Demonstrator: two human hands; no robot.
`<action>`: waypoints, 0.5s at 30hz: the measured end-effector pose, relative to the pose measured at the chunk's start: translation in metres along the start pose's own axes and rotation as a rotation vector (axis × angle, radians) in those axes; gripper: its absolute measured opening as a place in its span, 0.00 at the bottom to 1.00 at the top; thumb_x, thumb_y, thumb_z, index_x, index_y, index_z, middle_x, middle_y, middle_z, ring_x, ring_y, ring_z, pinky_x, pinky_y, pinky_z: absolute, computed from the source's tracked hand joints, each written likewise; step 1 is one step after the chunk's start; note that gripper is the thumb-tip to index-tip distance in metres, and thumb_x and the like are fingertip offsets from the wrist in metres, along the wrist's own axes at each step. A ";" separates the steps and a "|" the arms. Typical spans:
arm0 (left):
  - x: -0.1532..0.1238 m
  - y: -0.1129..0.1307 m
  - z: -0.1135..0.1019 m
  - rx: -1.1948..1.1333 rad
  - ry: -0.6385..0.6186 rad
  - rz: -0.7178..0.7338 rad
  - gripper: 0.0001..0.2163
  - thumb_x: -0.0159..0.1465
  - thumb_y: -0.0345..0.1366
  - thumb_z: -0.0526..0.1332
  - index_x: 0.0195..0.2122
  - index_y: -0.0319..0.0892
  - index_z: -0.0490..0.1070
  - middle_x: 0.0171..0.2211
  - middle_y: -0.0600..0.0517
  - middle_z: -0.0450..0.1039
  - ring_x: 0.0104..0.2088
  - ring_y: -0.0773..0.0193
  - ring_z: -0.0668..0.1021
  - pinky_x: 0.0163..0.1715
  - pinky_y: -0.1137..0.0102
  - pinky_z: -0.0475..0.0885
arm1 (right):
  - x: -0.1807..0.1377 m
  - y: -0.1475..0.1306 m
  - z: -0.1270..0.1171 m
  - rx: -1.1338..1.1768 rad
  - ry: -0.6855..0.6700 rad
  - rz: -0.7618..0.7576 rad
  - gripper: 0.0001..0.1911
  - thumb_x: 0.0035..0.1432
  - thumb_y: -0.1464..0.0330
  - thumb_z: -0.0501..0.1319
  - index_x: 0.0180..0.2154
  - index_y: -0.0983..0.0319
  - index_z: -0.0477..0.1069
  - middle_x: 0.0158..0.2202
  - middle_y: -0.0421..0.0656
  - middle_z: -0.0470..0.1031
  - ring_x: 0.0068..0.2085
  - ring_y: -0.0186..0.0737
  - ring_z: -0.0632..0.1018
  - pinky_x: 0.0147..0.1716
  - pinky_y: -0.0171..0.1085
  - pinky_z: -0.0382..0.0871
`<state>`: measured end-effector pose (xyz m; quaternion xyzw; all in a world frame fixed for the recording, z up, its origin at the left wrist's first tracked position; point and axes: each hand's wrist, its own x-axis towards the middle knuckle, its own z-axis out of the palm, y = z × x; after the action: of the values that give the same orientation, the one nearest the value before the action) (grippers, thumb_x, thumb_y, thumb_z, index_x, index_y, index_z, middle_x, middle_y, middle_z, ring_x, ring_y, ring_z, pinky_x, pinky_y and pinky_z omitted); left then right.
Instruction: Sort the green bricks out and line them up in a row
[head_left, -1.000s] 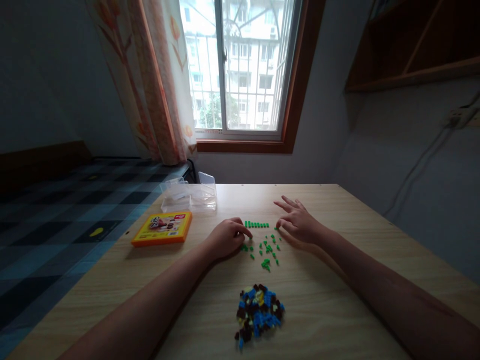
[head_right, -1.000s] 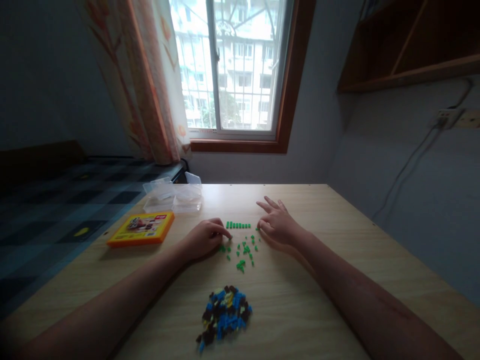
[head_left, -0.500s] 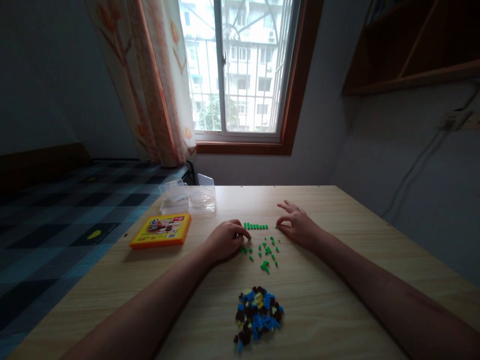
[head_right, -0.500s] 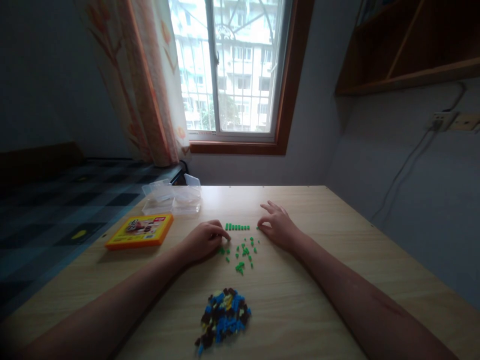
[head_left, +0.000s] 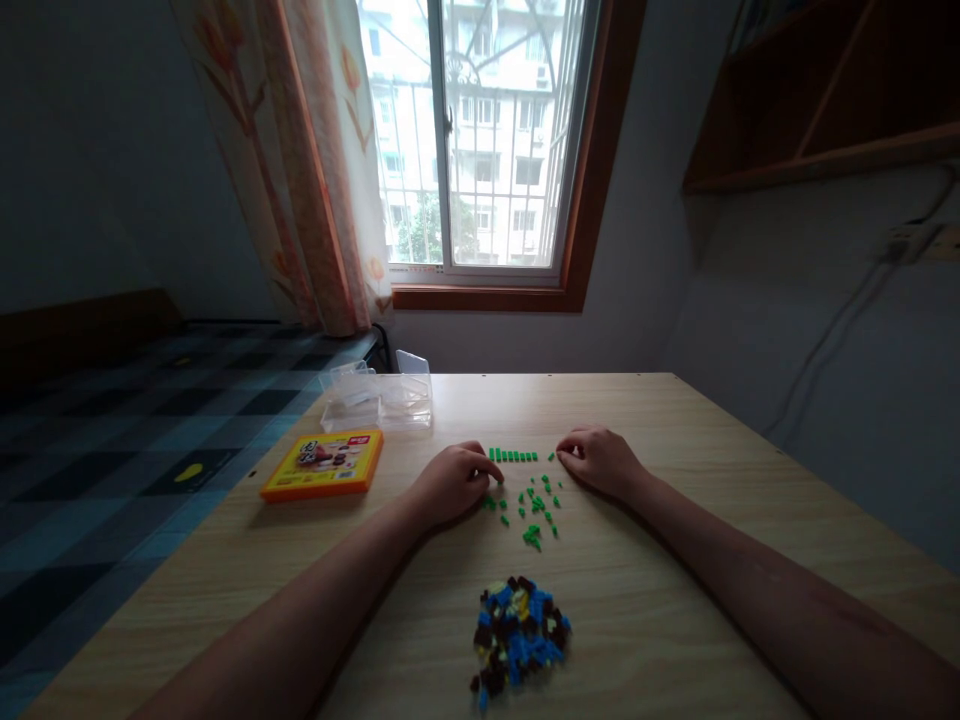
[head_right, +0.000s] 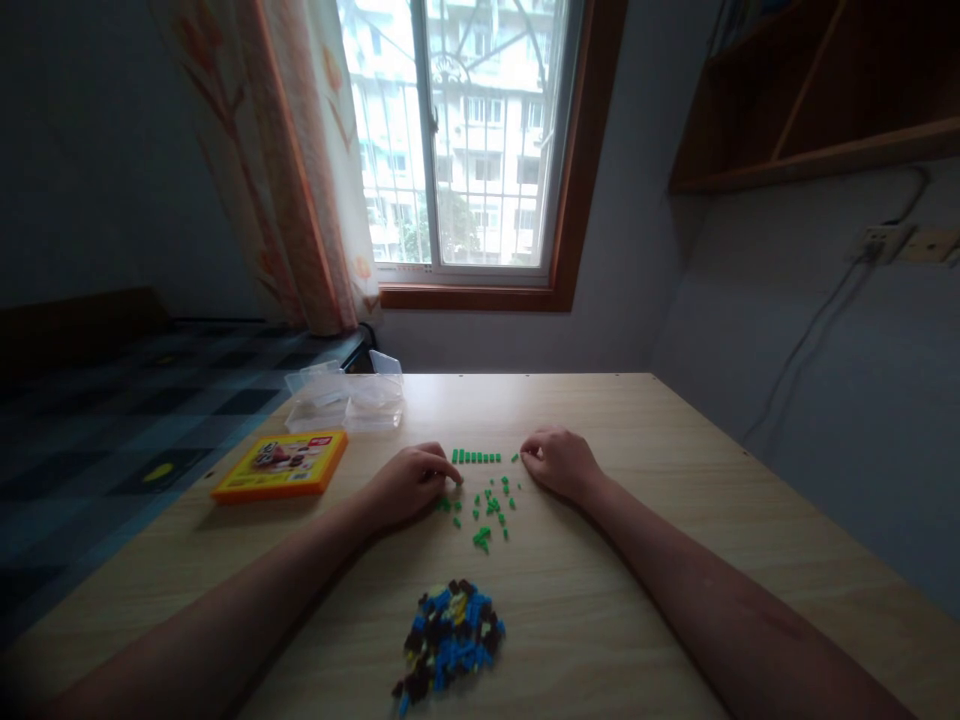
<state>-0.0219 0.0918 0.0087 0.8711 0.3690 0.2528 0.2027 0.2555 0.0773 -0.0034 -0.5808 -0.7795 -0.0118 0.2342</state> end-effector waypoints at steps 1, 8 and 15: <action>0.000 0.000 0.000 0.001 0.000 -0.001 0.16 0.55 0.23 0.57 0.33 0.46 0.83 0.33 0.52 0.74 0.31 0.67 0.75 0.35 0.74 0.69 | 0.000 0.000 0.000 0.000 -0.007 -0.001 0.08 0.58 0.65 0.61 0.32 0.55 0.80 0.33 0.39 0.78 0.34 0.36 0.75 0.32 0.34 0.62; 0.001 -0.002 0.001 0.003 0.000 -0.005 0.16 0.55 0.23 0.57 0.34 0.46 0.83 0.34 0.52 0.74 0.31 0.67 0.75 0.35 0.74 0.70 | 0.001 0.001 0.008 0.040 0.001 -0.009 0.10 0.61 0.62 0.60 0.35 0.54 0.81 0.35 0.39 0.79 0.34 0.36 0.76 0.33 0.34 0.63; 0.000 -0.003 0.002 0.010 0.002 -0.003 0.16 0.55 0.24 0.57 0.34 0.46 0.83 0.34 0.52 0.74 0.31 0.68 0.75 0.35 0.74 0.70 | 0.001 0.003 0.013 0.056 0.030 -0.030 0.11 0.61 0.64 0.60 0.37 0.55 0.81 0.35 0.41 0.79 0.35 0.37 0.76 0.35 0.34 0.64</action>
<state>-0.0227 0.0933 0.0057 0.8714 0.3717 0.2515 0.1982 0.2536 0.0827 -0.0153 -0.5618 -0.7847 -0.0020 0.2618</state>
